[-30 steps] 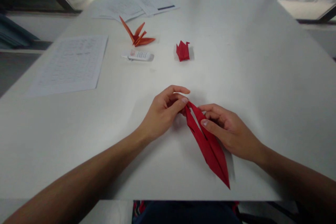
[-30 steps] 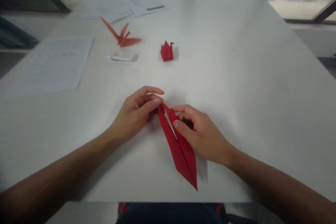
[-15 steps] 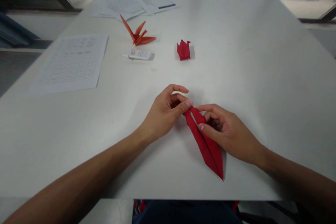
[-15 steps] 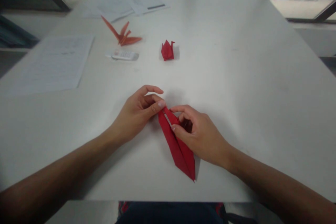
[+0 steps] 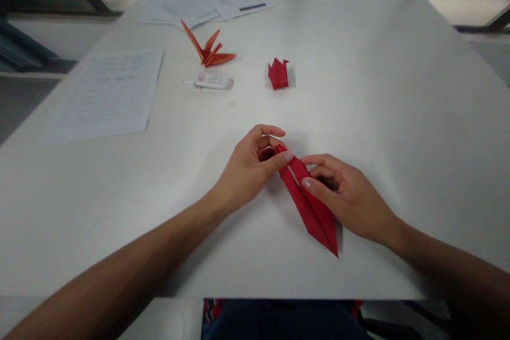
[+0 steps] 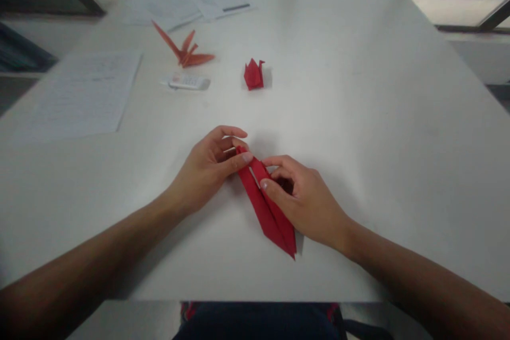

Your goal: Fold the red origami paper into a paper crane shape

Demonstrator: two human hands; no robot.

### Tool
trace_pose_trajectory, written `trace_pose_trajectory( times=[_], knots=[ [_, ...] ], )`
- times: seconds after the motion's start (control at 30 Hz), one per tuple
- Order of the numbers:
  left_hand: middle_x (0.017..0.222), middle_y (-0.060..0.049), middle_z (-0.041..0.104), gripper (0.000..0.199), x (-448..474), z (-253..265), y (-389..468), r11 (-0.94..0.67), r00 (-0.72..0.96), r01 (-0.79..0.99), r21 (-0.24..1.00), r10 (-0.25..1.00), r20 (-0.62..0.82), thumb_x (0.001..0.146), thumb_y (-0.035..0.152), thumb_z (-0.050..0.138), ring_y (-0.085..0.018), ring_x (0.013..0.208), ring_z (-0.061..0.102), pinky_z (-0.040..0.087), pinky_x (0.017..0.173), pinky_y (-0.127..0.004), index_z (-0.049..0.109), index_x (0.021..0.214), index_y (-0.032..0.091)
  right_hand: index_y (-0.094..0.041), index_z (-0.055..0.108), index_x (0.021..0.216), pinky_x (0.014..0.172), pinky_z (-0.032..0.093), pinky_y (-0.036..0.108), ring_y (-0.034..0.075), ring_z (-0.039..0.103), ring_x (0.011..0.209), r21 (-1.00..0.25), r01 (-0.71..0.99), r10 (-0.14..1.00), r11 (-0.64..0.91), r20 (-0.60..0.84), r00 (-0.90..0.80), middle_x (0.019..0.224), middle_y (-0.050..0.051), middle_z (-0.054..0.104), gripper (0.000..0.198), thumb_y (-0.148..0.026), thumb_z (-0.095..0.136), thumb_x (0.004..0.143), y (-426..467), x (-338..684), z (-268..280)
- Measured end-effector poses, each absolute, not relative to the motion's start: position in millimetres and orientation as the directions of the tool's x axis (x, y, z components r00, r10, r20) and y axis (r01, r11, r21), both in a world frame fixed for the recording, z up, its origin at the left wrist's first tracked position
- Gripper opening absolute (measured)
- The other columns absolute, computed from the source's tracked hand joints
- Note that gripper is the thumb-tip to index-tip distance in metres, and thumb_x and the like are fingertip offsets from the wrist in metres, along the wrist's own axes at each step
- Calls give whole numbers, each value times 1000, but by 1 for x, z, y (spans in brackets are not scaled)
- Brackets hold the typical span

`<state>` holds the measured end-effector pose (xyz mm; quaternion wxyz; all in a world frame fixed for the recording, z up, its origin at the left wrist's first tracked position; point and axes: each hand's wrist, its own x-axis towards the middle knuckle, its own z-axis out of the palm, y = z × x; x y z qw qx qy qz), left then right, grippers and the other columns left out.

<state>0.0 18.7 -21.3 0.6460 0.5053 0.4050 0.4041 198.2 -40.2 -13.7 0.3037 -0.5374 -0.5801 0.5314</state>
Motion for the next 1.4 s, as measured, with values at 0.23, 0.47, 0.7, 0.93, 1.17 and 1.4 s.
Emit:
trace_pose_trajectory(
  times=[0.23,0.47,0.7,0.93,1.17,1.4],
  knots=[
    [91,3,67,40,-3,-25,26,53,148,-275,960,989,-12,81,22,83,-11,81,64,53,76,-24,56,110,24,-23,70,100,54,45,26,16,63,64,-912,389,924,-127,-252,-289,77,0,71,25,-43,54,103,-39,201,-8],
    [131,-13,66,60,4,-19,11,233,371,-265,935,920,-124,84,35,83,-22,110,68,56,93,-37,49,132,23,-23,69,99,62,49,29,18,66,71,-938,316,960,-146,-211,-184,84,1,74,27,-46,55,102,-39,199,-13],
    [92,-2,72,59,9,-14,3,221,366,-127,967,917,-161,80,25,84,-18,84,70,57,82,-34,52,129,22,-22,69,92,61,47,28,16,61,69,-948,286,969,-141,-191,-156,78,0,68,30,-46,55,102,-34,201,-13],
    [131,-8,60,63,9,-15,5,168,255,-69,983,956,-145,75,22,87,-20,108,65,58,89,-34,50,126,23,-22,74,103,68,52,29,18,66,77,-965,230,965,-130,-176,-193,88,2,75,25,-41,60,100,-31,201,-13],
    [96,-1,66,37,9,-13,1,154,321,-66,986,939,-125,78,27,85,-16,88,66,56,76,-29,51,93,21,-22,75,110,87,57,35,22,71,96,-990,119,974,-80,-103,-200,104,4,76,26,-42,60,100,-31,201,-19],
    [102,-5,69,20,9,-9,-10,-162,314,35,986,939,142,86,23,78,-19,92,66,54,86,-35,58,82,20,-23,74,117,98,54,40,24,69,106,-997,8,950,-76,-75,-304,114,6,75,29,-43,63,99,-29,205,-22]
  ],
)
